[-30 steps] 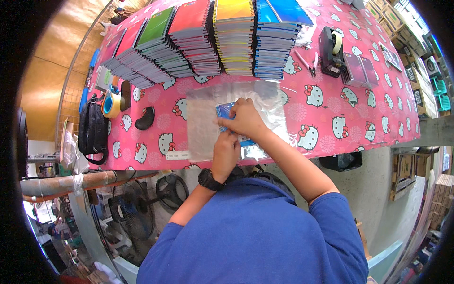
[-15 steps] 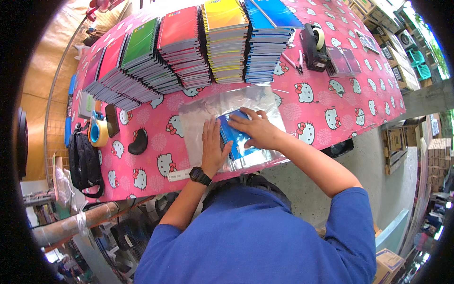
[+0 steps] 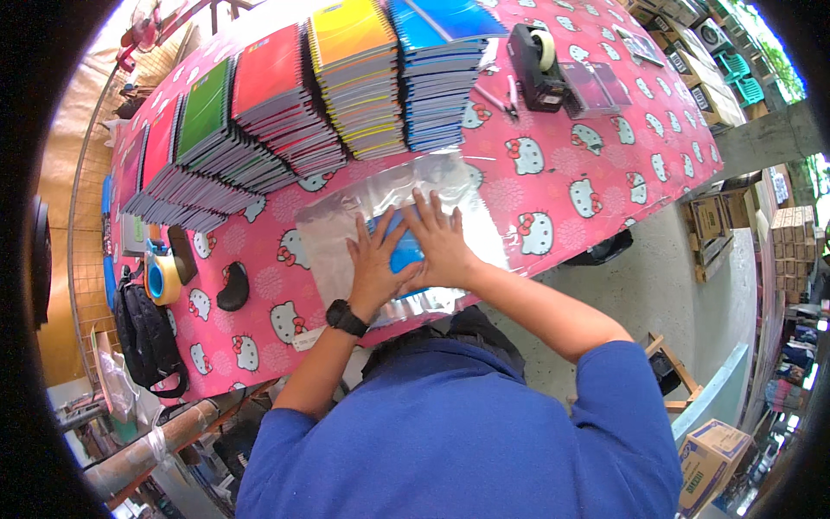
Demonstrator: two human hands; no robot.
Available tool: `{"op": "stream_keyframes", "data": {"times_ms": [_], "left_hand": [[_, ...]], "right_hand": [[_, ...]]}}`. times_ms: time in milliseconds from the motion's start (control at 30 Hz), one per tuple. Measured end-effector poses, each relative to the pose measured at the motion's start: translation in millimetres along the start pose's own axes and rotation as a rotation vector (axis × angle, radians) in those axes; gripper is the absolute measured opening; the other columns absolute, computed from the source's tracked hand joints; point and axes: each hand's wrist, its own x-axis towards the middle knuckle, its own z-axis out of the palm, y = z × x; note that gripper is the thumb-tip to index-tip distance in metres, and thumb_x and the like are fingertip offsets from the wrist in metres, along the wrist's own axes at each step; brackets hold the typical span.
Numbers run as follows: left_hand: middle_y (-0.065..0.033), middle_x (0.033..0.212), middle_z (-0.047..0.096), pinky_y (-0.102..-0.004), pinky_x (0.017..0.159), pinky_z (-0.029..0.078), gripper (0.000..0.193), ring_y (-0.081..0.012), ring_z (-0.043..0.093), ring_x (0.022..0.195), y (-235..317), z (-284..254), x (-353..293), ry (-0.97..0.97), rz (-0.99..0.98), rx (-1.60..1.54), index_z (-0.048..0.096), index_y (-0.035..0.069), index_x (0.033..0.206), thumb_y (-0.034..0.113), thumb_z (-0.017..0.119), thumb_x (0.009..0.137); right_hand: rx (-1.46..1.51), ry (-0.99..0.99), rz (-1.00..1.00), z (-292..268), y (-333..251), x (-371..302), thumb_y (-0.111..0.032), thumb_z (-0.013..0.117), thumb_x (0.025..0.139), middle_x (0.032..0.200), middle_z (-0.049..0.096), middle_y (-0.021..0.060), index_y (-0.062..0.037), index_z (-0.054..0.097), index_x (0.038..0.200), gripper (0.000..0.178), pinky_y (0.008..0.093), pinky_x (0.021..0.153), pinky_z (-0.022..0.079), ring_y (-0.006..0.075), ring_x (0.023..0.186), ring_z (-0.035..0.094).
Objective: The person stacks several small notebooks of different colors, places them inside a clear plastic bag, and seals the bag with tape from a dispenser.
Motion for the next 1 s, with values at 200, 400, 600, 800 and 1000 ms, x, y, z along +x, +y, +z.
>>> {"op": "stream_keyframes", "data": {"times_ms": [200, 400, 600, 800, 1000], "left_hand": [[0.0005, 0.146, 0.023, -0.0723, 0.094, 0.011, 0.075, -0.0419, 0.004, 0.134, 1.1, -9.1, -2.4, -0.01, -0.046, 0.007, 0.041, 0.027, 0.133, 0.048, 0.069, 0.067], [0.0002, 0.146, 0.024, -0.068, 0.099, 0.008, 0.075, -0.0402, 0.005, 0.135, 8.3, -13.8, -1.3, -0.061, -0.072, 0.009, 0.042, 0.026, 0.133, 0.047, 0.069, 0.066], [0.0012, 0.146, 0.024, -0.0697, 0.097, 0.01, 0.076, -0.0414, 0.007, 0.134, 1.9, -10.4, -8.3, -0.025, -0.102, 0.04, 0.042, 0.026, 0.132, 0.048, 0.07, 0.065], [0.0018, 0.146, 0.024, -0.07, 0.097, 0.009, 0.075, -0.0425, 0.008, 0.133, 8.5, -11.4, -0.8, -0.045, -0.084, 0.04, 0.041, 0.028, 0.133, 0.049, 0.069, 0.066], [0.0021, 0.145, 0.025, -0.0718, 0.096, 0.006, 0.078, -0.0424, 0.007, 0.134, 2.6, -4.1, -1.9, -0.011, -0.061, -0.011, 0.041, 0.029, 0.133, 0.049, 0.07, 0.064]], "right_hand": [[0.09, 0.411, -0.177, -58.2, 99.0, 21.8, -0.039, 0.079, 0.058, 0.131, 0.043, 0.016, -0.0035, 0.049, 0.122, 0.079, 0.0423, 0.09, 0.039, 0.031, 0.116, 0.044], [-0.021, 0.758, 0.807, -182.7, 276.0, 86.3, -0.037, 0.059, 0.083, 0.093, 0.068, 0.0012, -0.0004, 0.037, 0.129, 0.063, 0.0425, 0.096, 0.033, 0.0294, 0.112, 0.047], [0.693, 0.875, 0.349, -176.5, 288.4, 112.4, -0.011, 0.074, 0.067, 0.075, 0.064, 0.008, 0.004, 0.051, 0.11, 0.051, 0.0277, 0.066, 0.048, 0.0151, 0.071, 0.061], [0.315, 0.877, 0.528, -140.3, 284.1, 51.4, -0.002, 0.068, 0.072, 0.075, 0.063, 0.0116, -0.0019, 0.053, 0.1, 0.032, 0.0286, 0.063, 0.049, 0.0177, 0.065, 0.062], [0.76, 0.379, 0.365, -124.1, 237.3, 25.8, -0.014, 0.061, 0.079, 0.081, 0.063, 0.0079, -0.0057, 0.052, 0.095, 0.02, 0.0297, 0.063, 0.046, 0.0161, 0.073, 0.061]]}}
